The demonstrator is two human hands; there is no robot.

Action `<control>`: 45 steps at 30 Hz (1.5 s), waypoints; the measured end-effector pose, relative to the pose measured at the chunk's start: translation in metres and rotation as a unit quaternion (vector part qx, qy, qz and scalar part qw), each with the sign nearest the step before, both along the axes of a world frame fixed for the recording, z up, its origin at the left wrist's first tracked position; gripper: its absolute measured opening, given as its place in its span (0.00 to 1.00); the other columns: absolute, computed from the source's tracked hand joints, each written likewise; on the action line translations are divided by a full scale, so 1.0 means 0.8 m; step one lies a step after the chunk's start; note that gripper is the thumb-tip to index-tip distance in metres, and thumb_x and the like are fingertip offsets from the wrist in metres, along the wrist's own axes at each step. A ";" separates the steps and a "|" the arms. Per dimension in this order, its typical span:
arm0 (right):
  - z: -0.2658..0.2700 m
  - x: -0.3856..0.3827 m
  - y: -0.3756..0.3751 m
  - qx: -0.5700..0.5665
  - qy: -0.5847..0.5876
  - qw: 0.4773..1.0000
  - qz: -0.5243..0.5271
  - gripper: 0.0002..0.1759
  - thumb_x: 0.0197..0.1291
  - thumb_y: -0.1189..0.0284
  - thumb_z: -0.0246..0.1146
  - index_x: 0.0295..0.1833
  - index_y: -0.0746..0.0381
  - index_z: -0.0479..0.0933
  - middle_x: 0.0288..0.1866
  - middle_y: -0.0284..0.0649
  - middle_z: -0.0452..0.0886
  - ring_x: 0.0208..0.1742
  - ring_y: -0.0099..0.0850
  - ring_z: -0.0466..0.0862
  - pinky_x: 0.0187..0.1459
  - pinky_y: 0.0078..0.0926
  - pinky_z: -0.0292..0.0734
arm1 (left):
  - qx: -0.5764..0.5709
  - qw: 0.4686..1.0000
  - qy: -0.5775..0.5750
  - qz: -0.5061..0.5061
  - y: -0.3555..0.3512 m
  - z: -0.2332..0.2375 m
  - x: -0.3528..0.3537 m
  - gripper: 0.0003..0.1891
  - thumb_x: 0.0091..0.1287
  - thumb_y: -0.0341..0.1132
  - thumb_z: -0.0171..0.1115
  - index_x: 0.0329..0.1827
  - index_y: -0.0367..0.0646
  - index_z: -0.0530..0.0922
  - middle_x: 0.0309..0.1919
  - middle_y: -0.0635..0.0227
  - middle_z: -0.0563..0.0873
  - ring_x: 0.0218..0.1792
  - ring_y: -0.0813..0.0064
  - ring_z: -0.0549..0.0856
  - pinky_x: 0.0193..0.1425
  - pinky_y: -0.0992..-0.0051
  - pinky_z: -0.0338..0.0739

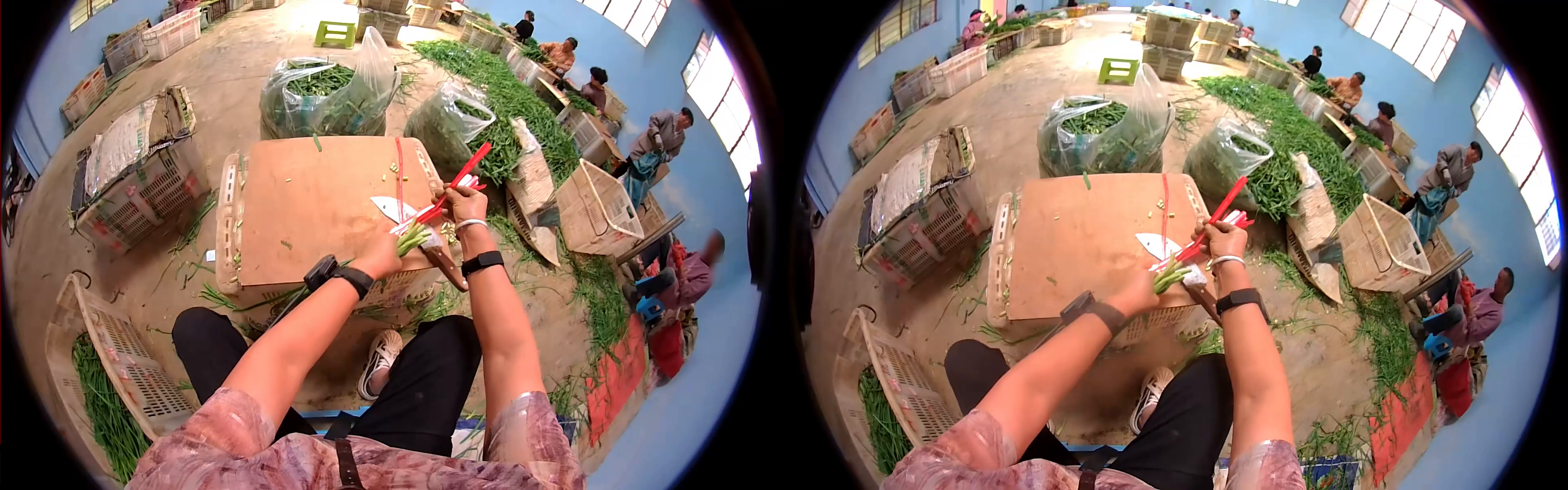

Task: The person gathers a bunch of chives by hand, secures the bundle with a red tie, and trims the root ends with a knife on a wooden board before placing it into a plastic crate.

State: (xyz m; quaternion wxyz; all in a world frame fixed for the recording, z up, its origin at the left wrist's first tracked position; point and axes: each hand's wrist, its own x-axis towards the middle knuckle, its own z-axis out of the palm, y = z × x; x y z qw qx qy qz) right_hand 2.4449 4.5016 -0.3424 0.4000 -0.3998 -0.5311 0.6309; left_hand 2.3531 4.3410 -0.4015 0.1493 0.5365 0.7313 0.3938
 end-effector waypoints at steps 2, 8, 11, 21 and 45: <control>-0.020 0.000 0.038 0.073 -0.010 0.997 -0.037 0.05 0.57 0.84 0.57 0.39 0.74 0.76 0.28 0.48 0.82 0.24 0.36 0.83 0.24 0.26 0.79 | -0.023 0.998 0.049 -0.011 -0.009 0.001 -0.001 0.10 0.46 0.26 0.61 0.33 0.38 0.81 0.33 0.47 0.81 0.40 0.51 0.81 0.43 0.62 0.76; 0.075 0.025 0.106 0.149 0.027 0.964 -0.219 0.05 0.59 0.77 0.58 0.34 0.69 0.76 0.24 0.47 0.83 0.15 0.26 0.78 0.11 0.19 0.61 | -0.096 0.994 0.028 -0.038 -0.004 -0.016 -0.004 0.09 0.49 0.30 0.61 0.34 0.39 0.82 0.34 0.48 0.81 0.38 0.52 0.82 0.41 0.61 0.76; 0.165 0.060 0.118 0.201 0.055 0.946 -0.249 0.07 0.61 0.74 0.58 0.37 0.67 0.77 0.29 0.44 0.84 0.25 0.29 0.84 0.14 0.17 0.64 | -0.071 0.995 0.006 -0.064 -0.012 -0.011 -0.014 0.11 0.50 0.34 0.62 0.35 0.39 0.81 0.31 0.52 0.82 0.35 0.57 0.83 0.38 0.63 0.77; 0.107 0.034 -0.124 -0.083 -0.042 0.964 0.248 0.12 0.63 0.70 0.58 0.42 0.70 0.74 0.27 0.43 0.82 0.22 0.29 0.83 0.21 0.20 0.77 | 0.186 0.778 -0.599 0.024 -0.162 0.132 -0.111 0.13 0.59 0.26 0.59 0.45 0.28 0.75 0.36 0.55 0.84 0.31 0.73 0.84 0.36 0.79 0.80; -0.059 0.048 -0.350 -0.129 -0.193 0.921 0.313 0.08 0.64 0.74 0.52 0.37 0.67 0.75 0.17 0.40 0.77 0.11 0.25 0.72 0.13 0.19 0.64 | 0.264 0.822 -0.482 0.150 -0.187 0.076 -0.121 0.04 0.52 0.20 0.64 0.27 0.35 0.77 0.21 0.66 0.80 0.19 0.76 0.79 0.24 0.77 0.74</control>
